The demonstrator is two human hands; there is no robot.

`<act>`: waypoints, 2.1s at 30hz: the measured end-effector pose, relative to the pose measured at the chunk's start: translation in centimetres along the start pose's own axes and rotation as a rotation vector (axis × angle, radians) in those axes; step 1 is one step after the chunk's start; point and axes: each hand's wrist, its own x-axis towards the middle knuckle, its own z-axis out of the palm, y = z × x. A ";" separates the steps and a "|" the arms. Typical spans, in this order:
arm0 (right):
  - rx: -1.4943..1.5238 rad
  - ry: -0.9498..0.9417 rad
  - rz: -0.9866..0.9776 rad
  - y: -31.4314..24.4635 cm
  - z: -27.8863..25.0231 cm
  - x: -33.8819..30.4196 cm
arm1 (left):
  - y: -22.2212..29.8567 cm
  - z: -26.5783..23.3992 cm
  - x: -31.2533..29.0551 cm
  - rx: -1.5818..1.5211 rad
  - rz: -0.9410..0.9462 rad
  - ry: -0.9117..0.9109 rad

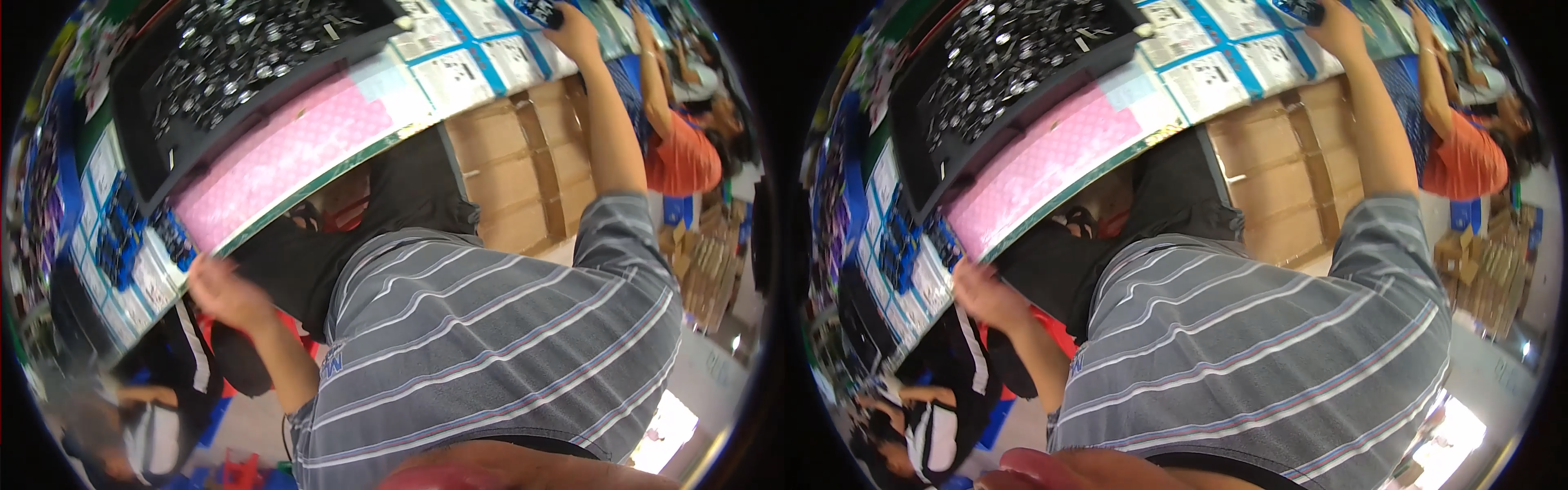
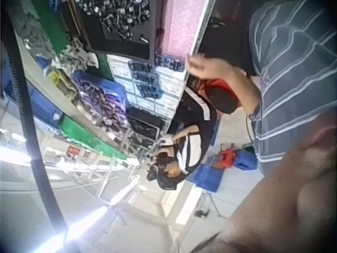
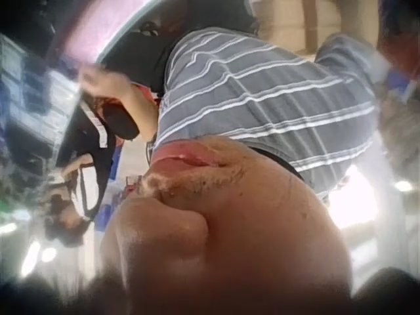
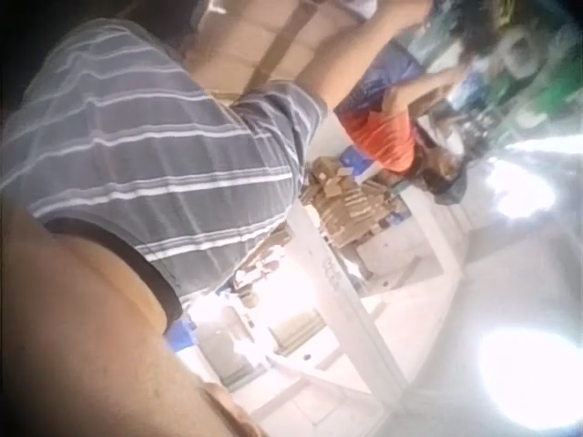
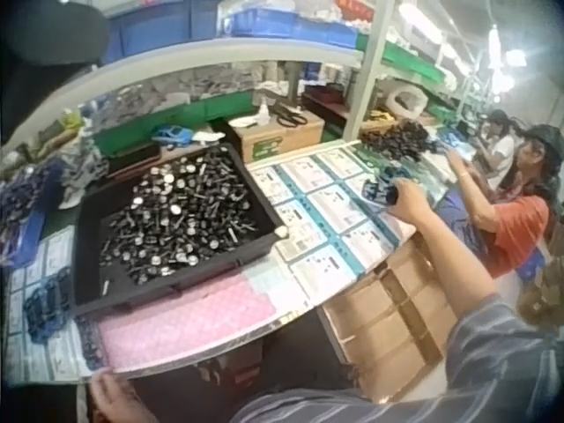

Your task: The person assembles toy cars by attaching wheels from a tray onto toy car bodies by hand and placing the assembled cars into a packaging tray.

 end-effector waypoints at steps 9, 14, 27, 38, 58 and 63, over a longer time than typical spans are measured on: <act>1.198 -0.357 -0.530 -27.4 -13.2 -6.3 | 4.3 11.7 -7.0 -1.002 -0.295 -0.956; 1.140 -0.284 -0.338 -31.2 -11.4 2.8 | 2.1 10.8 -5.2 -0.998 -0.425 -0.890; 0.097 -0.339 -0.938 -34.7 -5.7 10.1 | 1.2 7.1 -5.1 -1.026 -0.501 -0.772; 1.289 -0.293 -0.624 -36.1 -11.4 -5.3 | 0.7 7.5 -3.9 -1.079 -0.513 -0.737; 1.217 0.091 -0.555 -33.7 -10.5 1.0 | 0.8 8.1 -4.6 -0.996 -0.449 -0.635; 0.690 -0.269 -0.410 -31.5 -6.4 8.9 | 0.7 7.8 -4.4 -1.008 -0.502 -0.660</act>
